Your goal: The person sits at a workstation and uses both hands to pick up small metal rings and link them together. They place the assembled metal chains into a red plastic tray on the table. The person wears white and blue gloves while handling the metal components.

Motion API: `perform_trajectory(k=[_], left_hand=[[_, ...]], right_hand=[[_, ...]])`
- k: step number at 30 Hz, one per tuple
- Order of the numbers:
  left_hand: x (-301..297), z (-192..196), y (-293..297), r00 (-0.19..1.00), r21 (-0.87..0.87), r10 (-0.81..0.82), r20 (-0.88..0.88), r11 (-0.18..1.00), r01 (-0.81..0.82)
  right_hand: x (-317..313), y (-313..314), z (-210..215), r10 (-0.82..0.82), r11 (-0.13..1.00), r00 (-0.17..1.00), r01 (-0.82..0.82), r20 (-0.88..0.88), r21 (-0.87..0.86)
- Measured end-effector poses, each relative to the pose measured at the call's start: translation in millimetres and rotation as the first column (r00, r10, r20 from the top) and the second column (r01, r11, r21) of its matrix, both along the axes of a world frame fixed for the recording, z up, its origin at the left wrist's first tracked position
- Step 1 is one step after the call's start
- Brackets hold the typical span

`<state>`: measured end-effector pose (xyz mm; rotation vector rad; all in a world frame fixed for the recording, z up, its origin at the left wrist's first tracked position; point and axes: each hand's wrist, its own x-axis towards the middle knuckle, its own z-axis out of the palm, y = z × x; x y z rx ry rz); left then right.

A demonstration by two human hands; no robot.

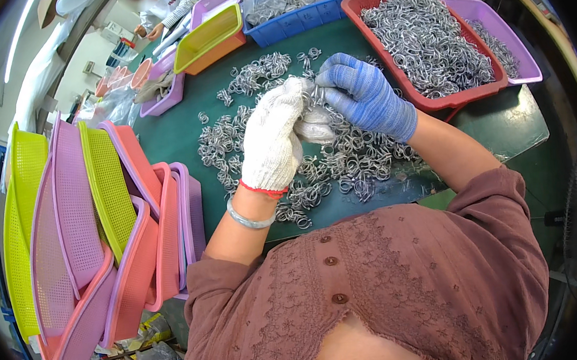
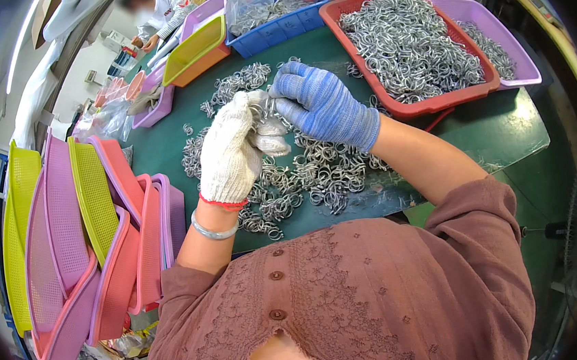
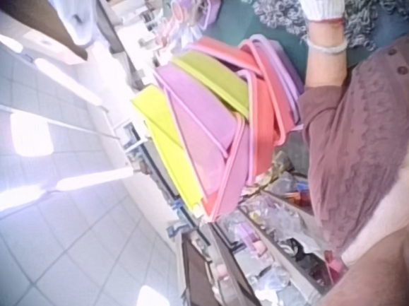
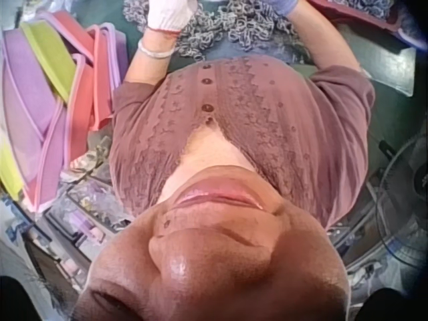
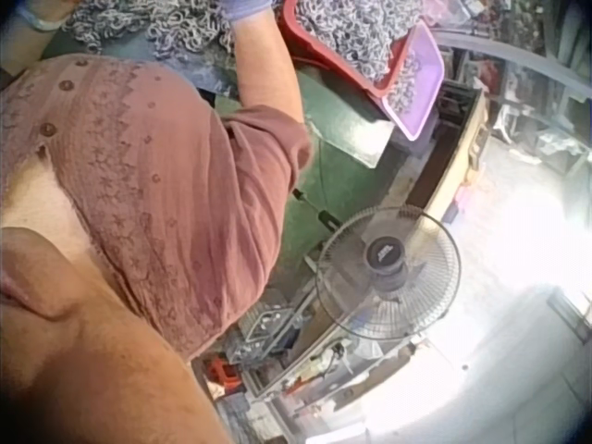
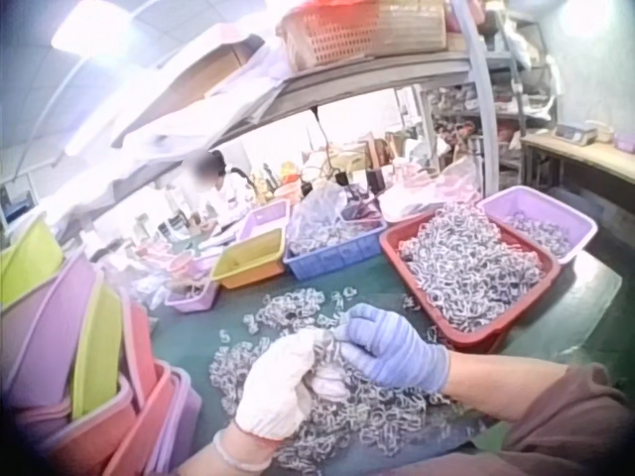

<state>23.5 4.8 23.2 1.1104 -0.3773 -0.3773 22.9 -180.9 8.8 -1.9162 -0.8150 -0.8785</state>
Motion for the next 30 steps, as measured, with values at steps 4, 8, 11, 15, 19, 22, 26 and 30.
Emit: perform_trajectory(k=[4,8,11,15,19,22,26,30], left_hand=[[-2.2,5.2,1.2,0.999,0.021,-0.022,0.042,1.000,0.021],[-7.4,12.5,6.5,0.993,0.193,0.024,0.113,0.980,-0.046],[-9.7,17.3,5.4,0.985,0.287,0.057,0.161,0.953,-0.102],[-2.2,7.2,10.2,0.994,0.064,-0.038,0.103,0.997,0.031],[0.6,2.2,11.8,0.994,-0.005,-0.096,0.049,0.995,0.097],[2.1,3.6,14.0,0.994,0.040,-0.086,0.063,0.996,0.084],[-3.7,12.5,11.5,0.998,0.060,-0.011,0.067,0.998,0.007],[-4.1,13.8,9.4,0.999,0.051,0.028,0.020,0.998,-0.029]], right_hand=[[-1.5,-0.2,3.9,-0.010,0.999,1.000,0.010,0.016,-0.053],[-2.7,2.4,6.4,-0.069,0.987,0.992,0.084,0.110,-0.140],[-2.7,3.8,5.2,-0.103,0.978,0.984,0.127,0.147,-0.166],[-3.9,6.9,11.6,-0.104,0.976,0.992,0.116,0.073,-0.186],[-4.2,6.5,9.0,-0.042,0.990,0.993,0.027,-0.109,-0.136],[-2.7,9.5,6.0,-0.038,0.996,0.990,0.027,-0.136,-0.088],[-4.8,12.5,11.2,-0.035,0.994,0.992,0.022,-0.120,-0.103],[-6.0,12.7,10.3,-0.104,0.968,0.994,0.105,0.017,-0.230]])
